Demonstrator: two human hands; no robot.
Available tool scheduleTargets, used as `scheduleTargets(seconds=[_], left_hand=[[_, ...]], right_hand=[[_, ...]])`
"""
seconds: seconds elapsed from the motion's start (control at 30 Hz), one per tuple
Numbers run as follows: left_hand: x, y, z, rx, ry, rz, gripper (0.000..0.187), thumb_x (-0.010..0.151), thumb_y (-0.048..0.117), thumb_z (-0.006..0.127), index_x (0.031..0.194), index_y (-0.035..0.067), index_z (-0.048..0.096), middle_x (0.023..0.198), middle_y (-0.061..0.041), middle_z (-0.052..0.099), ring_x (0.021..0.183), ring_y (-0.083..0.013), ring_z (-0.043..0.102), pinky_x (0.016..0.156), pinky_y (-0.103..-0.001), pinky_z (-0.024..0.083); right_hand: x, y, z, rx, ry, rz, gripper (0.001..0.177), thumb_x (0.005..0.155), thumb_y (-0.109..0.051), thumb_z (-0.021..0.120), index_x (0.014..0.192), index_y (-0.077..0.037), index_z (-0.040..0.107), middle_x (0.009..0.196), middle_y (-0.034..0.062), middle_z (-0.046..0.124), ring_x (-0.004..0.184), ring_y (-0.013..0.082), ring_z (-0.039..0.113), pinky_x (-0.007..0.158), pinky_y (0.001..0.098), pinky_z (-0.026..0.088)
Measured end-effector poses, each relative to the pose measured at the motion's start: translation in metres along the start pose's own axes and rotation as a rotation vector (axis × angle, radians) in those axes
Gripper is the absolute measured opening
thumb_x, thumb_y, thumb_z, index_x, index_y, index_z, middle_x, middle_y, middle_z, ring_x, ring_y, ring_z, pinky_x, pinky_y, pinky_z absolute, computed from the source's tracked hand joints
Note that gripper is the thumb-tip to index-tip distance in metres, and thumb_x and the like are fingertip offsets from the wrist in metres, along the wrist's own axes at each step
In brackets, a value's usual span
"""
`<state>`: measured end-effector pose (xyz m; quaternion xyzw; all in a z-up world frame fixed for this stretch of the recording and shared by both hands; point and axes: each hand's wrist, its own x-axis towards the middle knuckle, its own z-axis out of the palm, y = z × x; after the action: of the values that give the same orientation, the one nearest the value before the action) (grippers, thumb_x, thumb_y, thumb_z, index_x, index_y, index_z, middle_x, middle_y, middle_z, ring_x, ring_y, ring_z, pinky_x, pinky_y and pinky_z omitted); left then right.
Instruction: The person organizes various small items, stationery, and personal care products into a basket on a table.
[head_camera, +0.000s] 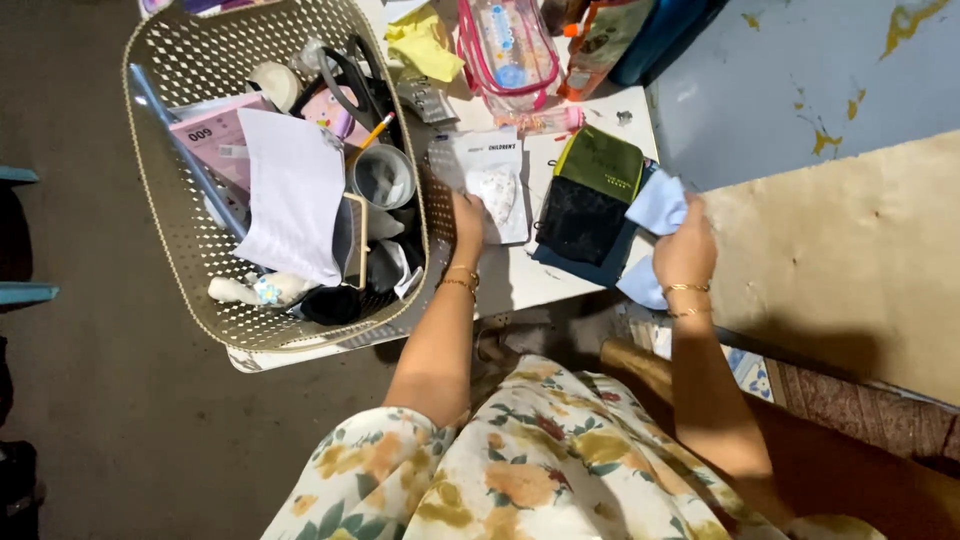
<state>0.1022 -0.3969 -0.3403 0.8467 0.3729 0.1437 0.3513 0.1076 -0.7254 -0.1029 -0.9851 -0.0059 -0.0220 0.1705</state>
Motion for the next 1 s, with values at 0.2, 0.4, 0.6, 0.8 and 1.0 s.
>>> scheduleTargets(seconds=[0.2,0.4,0.6,0.8,1.0], left_hand=[[-0.023,0.017,-0.028,-0.221,0.014,0.172,0.054,0.099,0.011,0.055,0.145,-0.010,0.037,0.129,-0.037,0.057,0.115,-0.0460,0.060,0.105,-0.050,0.048],[-0.091,0.185,-0.233,-0.231,-0.103,0.399,0.086,0.081,0.008,0.069,0.155,-0.004,0.027,0.156,-0.041,0.022,0.138,-0.0540,0.034,0.112,-0.051,0.035],[-0.104,0.164,-0.372,-0.354,0.095,0.686,0.052,0.091,-0.001,0.070,0.140,0.005,0.055,0.150,-0.015,0.053,0.141,-0.0361,0.054,0.120,-0.043,0.042],[-0.098,0.071,-0.472,-0.483,0.401,0.406,0.048,0.098,-0.006,0.061,0.144,0.000,0.049,0.142,-0.013,0.049,0.117,-0.0213,0.065,0.098,-0.032,0.056],[-0.081,0.005,-0.516,-0.226,0.555,0.137,0.031,0.102,-0.007,0.061,0.133,-0.001,0.060,0.130,-0.015,0.059,0.108,-0.0234,0.072,0.091,-0.031,0.060]], right_hand=[[0.035,-0.012,0.003,0.568,0.202,-0.229,0.051,0.090,0.004,0.063,0.139,-0.005,0.051,0.121,0.0164,0.068,0.109,0.0364,0.069,0.091,0.0492,0.054],[0.099,-0.065,0.053,2.096,-0.909,0.387,0.018,0.106,-0.017,0.068,0.116,-0.010,0.054,0.089,0.0089,0.059,0.075,0.0249,0.056,0.074,0.0420,0.052],[0.132,-0.186,0.072,1.711,-1.066,0.022,0.070,0.072,0.012,0.050,0.138,-0.011,0.046,0.107,0.0147,0.065,0.099,0.0268,0.067,0.092,0.0397,0.058],[0.157,-0.214,0.138,1.248,-0.659,-0.147,0.090,0.072,0.020,0.059,0.151,-0.010,0.027,0.115,0.0123,0.062,0.092,0.0198,0.065,0.072,0.0324,0.060],[0.103,-0.181,0.172,1.166,-0.466,-0.110,0.076,0.085,0.021,0.068,0.148,0.000,0.032,0.112,0.0166,0.055,0.095,0.0206,0.062,0.078,0.0331,0.060]])
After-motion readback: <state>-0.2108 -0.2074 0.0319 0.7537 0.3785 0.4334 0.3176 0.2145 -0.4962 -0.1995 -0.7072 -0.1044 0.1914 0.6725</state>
